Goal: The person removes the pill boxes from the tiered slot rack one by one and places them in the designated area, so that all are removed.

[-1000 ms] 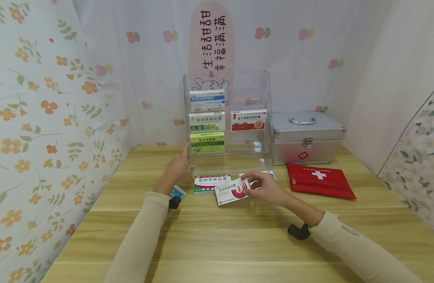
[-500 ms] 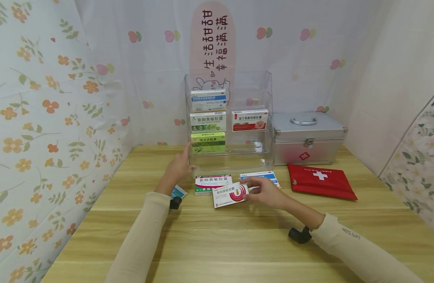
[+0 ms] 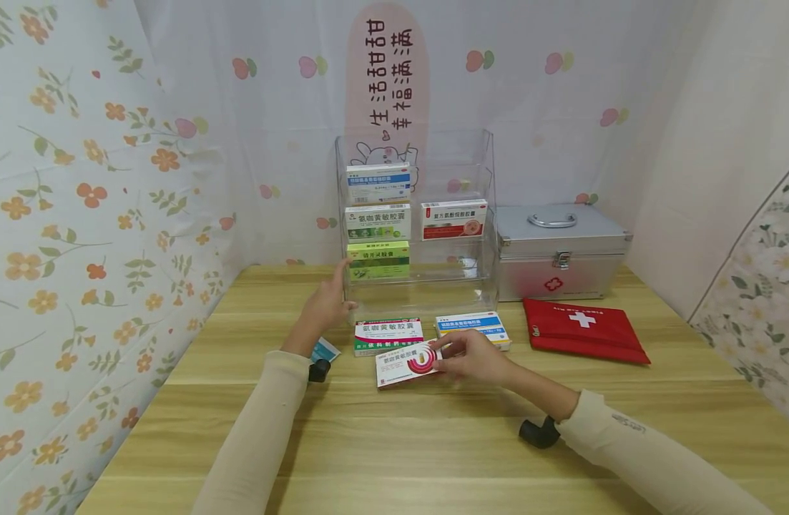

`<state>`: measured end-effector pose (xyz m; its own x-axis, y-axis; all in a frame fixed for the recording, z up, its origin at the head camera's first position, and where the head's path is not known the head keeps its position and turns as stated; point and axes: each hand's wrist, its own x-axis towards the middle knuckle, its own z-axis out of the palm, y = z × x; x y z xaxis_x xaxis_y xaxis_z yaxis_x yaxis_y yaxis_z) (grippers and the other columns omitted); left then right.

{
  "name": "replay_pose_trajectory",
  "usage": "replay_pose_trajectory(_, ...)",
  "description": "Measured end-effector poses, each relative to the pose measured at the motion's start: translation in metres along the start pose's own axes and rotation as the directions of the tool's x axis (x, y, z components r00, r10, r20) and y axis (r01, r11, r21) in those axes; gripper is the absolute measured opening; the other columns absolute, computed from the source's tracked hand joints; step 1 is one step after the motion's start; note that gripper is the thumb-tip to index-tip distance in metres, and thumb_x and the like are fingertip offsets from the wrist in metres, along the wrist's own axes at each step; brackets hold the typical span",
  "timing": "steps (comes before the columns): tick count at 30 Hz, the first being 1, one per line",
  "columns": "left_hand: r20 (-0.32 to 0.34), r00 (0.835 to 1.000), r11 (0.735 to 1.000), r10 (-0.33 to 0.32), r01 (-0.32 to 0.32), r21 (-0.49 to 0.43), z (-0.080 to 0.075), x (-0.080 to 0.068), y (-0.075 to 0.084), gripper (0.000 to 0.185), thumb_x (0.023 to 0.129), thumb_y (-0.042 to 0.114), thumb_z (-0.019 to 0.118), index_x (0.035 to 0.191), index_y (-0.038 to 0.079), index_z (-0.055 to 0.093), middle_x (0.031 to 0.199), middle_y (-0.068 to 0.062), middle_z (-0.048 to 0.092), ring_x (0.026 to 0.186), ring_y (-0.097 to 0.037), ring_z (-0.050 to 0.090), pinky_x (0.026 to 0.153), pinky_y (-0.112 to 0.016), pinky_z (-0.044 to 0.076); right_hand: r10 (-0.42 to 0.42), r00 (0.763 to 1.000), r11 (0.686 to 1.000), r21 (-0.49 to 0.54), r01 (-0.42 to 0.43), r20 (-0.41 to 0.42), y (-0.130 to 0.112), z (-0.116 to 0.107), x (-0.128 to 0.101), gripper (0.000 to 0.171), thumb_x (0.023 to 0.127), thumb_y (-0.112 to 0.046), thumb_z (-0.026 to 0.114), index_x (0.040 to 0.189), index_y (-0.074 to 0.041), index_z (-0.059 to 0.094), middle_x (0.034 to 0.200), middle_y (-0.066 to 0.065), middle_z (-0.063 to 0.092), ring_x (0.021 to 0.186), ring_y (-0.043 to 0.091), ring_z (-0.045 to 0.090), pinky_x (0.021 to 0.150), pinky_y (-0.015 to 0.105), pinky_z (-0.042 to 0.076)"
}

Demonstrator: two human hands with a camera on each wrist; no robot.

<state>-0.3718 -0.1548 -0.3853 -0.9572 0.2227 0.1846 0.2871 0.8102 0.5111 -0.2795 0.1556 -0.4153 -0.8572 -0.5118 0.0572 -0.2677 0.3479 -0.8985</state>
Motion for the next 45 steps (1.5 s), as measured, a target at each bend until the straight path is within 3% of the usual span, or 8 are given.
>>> replay_pose_trajectory(5,-0.005,1.000,1.000,0.001,-0.001,0.010,0.000,0.000,0.000,0.094,0.090,0.012,0.074,0.156,0.022,0.008,0.067,-0.011,0.056,0.048,-0.020,0.049,0.045,-0.029,0.040,0.024,1.000,0.999,-0.031,-0.024,0.000,-0.005,0.003,0.000,0.032,0.088,-0.007,0.075,0.115,0.007,0.067,0.089,0.016,0.073,0.067,0.030,0.071,0.053,0.040,0.057)
replay_pose_trajectory(11,-0.001,1.000,1.000,-0.001,0.001,0.001,0.000,-0.002,0.001,0.094,0.091,0.013,0.074,0.156,0.023,0.008,0.070,-0.012,0.058,0.049,-0.021,0.052,0.046,-0.029,0.041,0.061,0.998,0.995,-0.077,-0.060,0.015,-0.009,0.006,0.003,0.034,0.088,-0.011,0.075,0.118,0.005,0.067,0.089,0.013,0.074,0.067,0.026,0.071,0.057,0.038,0.058)
replay_pose_trajectory(17,0.001,1.000,1.000,-0.014,0.014,-0.008,0.002,-0.002,0.001,0.094,0.091,0.012,0.073,0.157,0.025,0.007,0.068,-0.012,0.057,0.048,-0.021,0.052,0.046,-0.030,0.041,0.084,0.996,0.995,-0.054,-0.082,0.037,-0.009,0.011,0.008,0.034,0.087,-0.007,0.074,0.118,0.005,0.067,0.092,0.014,0.073,0.069,0.026,0.071,0.059,0.038,0.058)
replay_pose_trajectory(30,-0.022,1.000,1.000,0.007,-0.007,-0.020,0.003,-0.003,-0.001,0.095,0.090,0.009,0.073,0.157,0.025,0.007,0.065,-0.011,0.055,0.046,-0.019,0.049,0.045,-0.028,0.040,0.120,0.992,0.992,-0.047,-0.118,0.040,-0.008,0.020,0.016,0.033,0.085,-0.010,0.078,0.114,0.003,0.068,0.079,0.011,0.072,0.066,0.025,0.071,0.058,0.037,0.058)
replay_pose_trajectory(45,-0.028,1.000,1.000,0.003,-0.003,-0.011,0.004,-0.002,-0.002,0.095,0.090,0.011,0.074,0.157,0.025,0.008,0.065,-0.010,0.053,0.047,-0.018,0.047,0.045,-0.029,0.040,0.103,0.994,0.988,-0.123,-0.097,0.045,-0.014,0.025,0.023,0.026,0.085,-0.011,0.079,0.107,0.000,0.071,0.074,0.010,0.072,0.062,0.023,0.070,0.055,0.036,0.058)
